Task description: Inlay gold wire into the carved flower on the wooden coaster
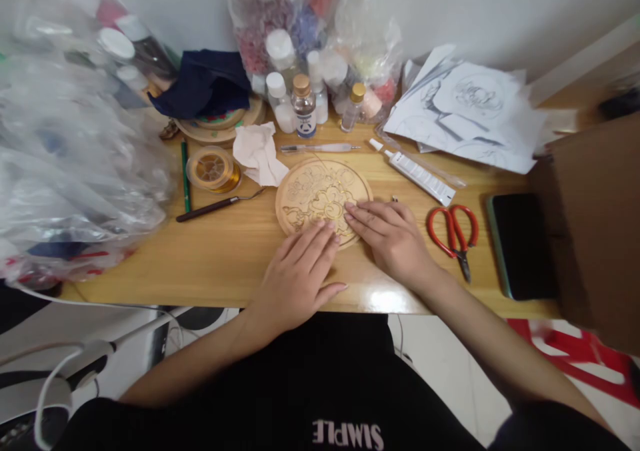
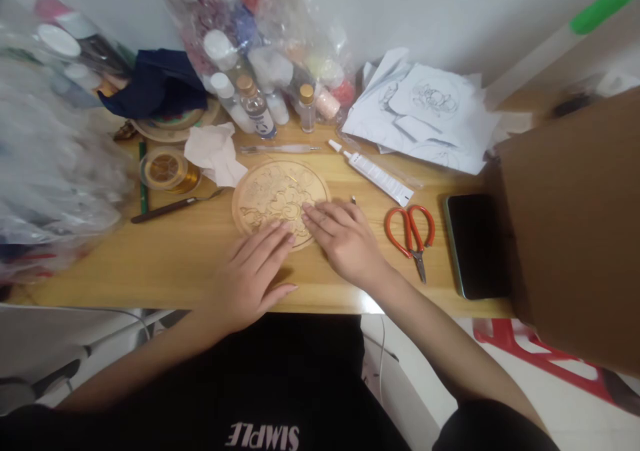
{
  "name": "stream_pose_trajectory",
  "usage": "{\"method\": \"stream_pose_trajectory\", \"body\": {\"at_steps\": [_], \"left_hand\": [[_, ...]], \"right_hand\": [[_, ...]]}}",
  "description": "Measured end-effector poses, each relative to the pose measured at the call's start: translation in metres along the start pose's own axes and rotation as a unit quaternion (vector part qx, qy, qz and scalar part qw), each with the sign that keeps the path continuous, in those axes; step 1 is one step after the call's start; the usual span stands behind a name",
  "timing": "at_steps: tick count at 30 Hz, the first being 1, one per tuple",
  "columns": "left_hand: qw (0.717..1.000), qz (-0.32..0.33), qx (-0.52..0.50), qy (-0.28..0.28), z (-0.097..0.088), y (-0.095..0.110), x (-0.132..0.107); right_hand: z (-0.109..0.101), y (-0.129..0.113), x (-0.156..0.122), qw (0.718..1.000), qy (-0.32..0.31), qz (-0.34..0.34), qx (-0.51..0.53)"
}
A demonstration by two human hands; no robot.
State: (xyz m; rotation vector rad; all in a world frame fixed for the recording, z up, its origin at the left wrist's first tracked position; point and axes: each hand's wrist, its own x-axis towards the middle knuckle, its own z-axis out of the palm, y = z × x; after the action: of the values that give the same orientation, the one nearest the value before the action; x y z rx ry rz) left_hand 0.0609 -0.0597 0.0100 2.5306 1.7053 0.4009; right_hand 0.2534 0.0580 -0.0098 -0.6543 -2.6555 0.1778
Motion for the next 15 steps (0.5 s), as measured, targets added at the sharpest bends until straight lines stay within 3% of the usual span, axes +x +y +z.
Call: {"method": "stream_pose_trajectory", "body": {"at_steps": [4, 15], "left_hand": [[0.999, -0.043, 0.001, 0.012, 0.0016, -0.0026, -0.0057], [1.000, -0.005, 0.029, -0.011, 0.0060, -0.0055, 0.0009]], "right_hand": [[0.0004, -0.0010, -0.0010, 1.000, -0.015, 0.015, 0.007], [0.0012, 0.0002, -0.0025, 1.000, 0.004, -0.009, -0.020]]}}
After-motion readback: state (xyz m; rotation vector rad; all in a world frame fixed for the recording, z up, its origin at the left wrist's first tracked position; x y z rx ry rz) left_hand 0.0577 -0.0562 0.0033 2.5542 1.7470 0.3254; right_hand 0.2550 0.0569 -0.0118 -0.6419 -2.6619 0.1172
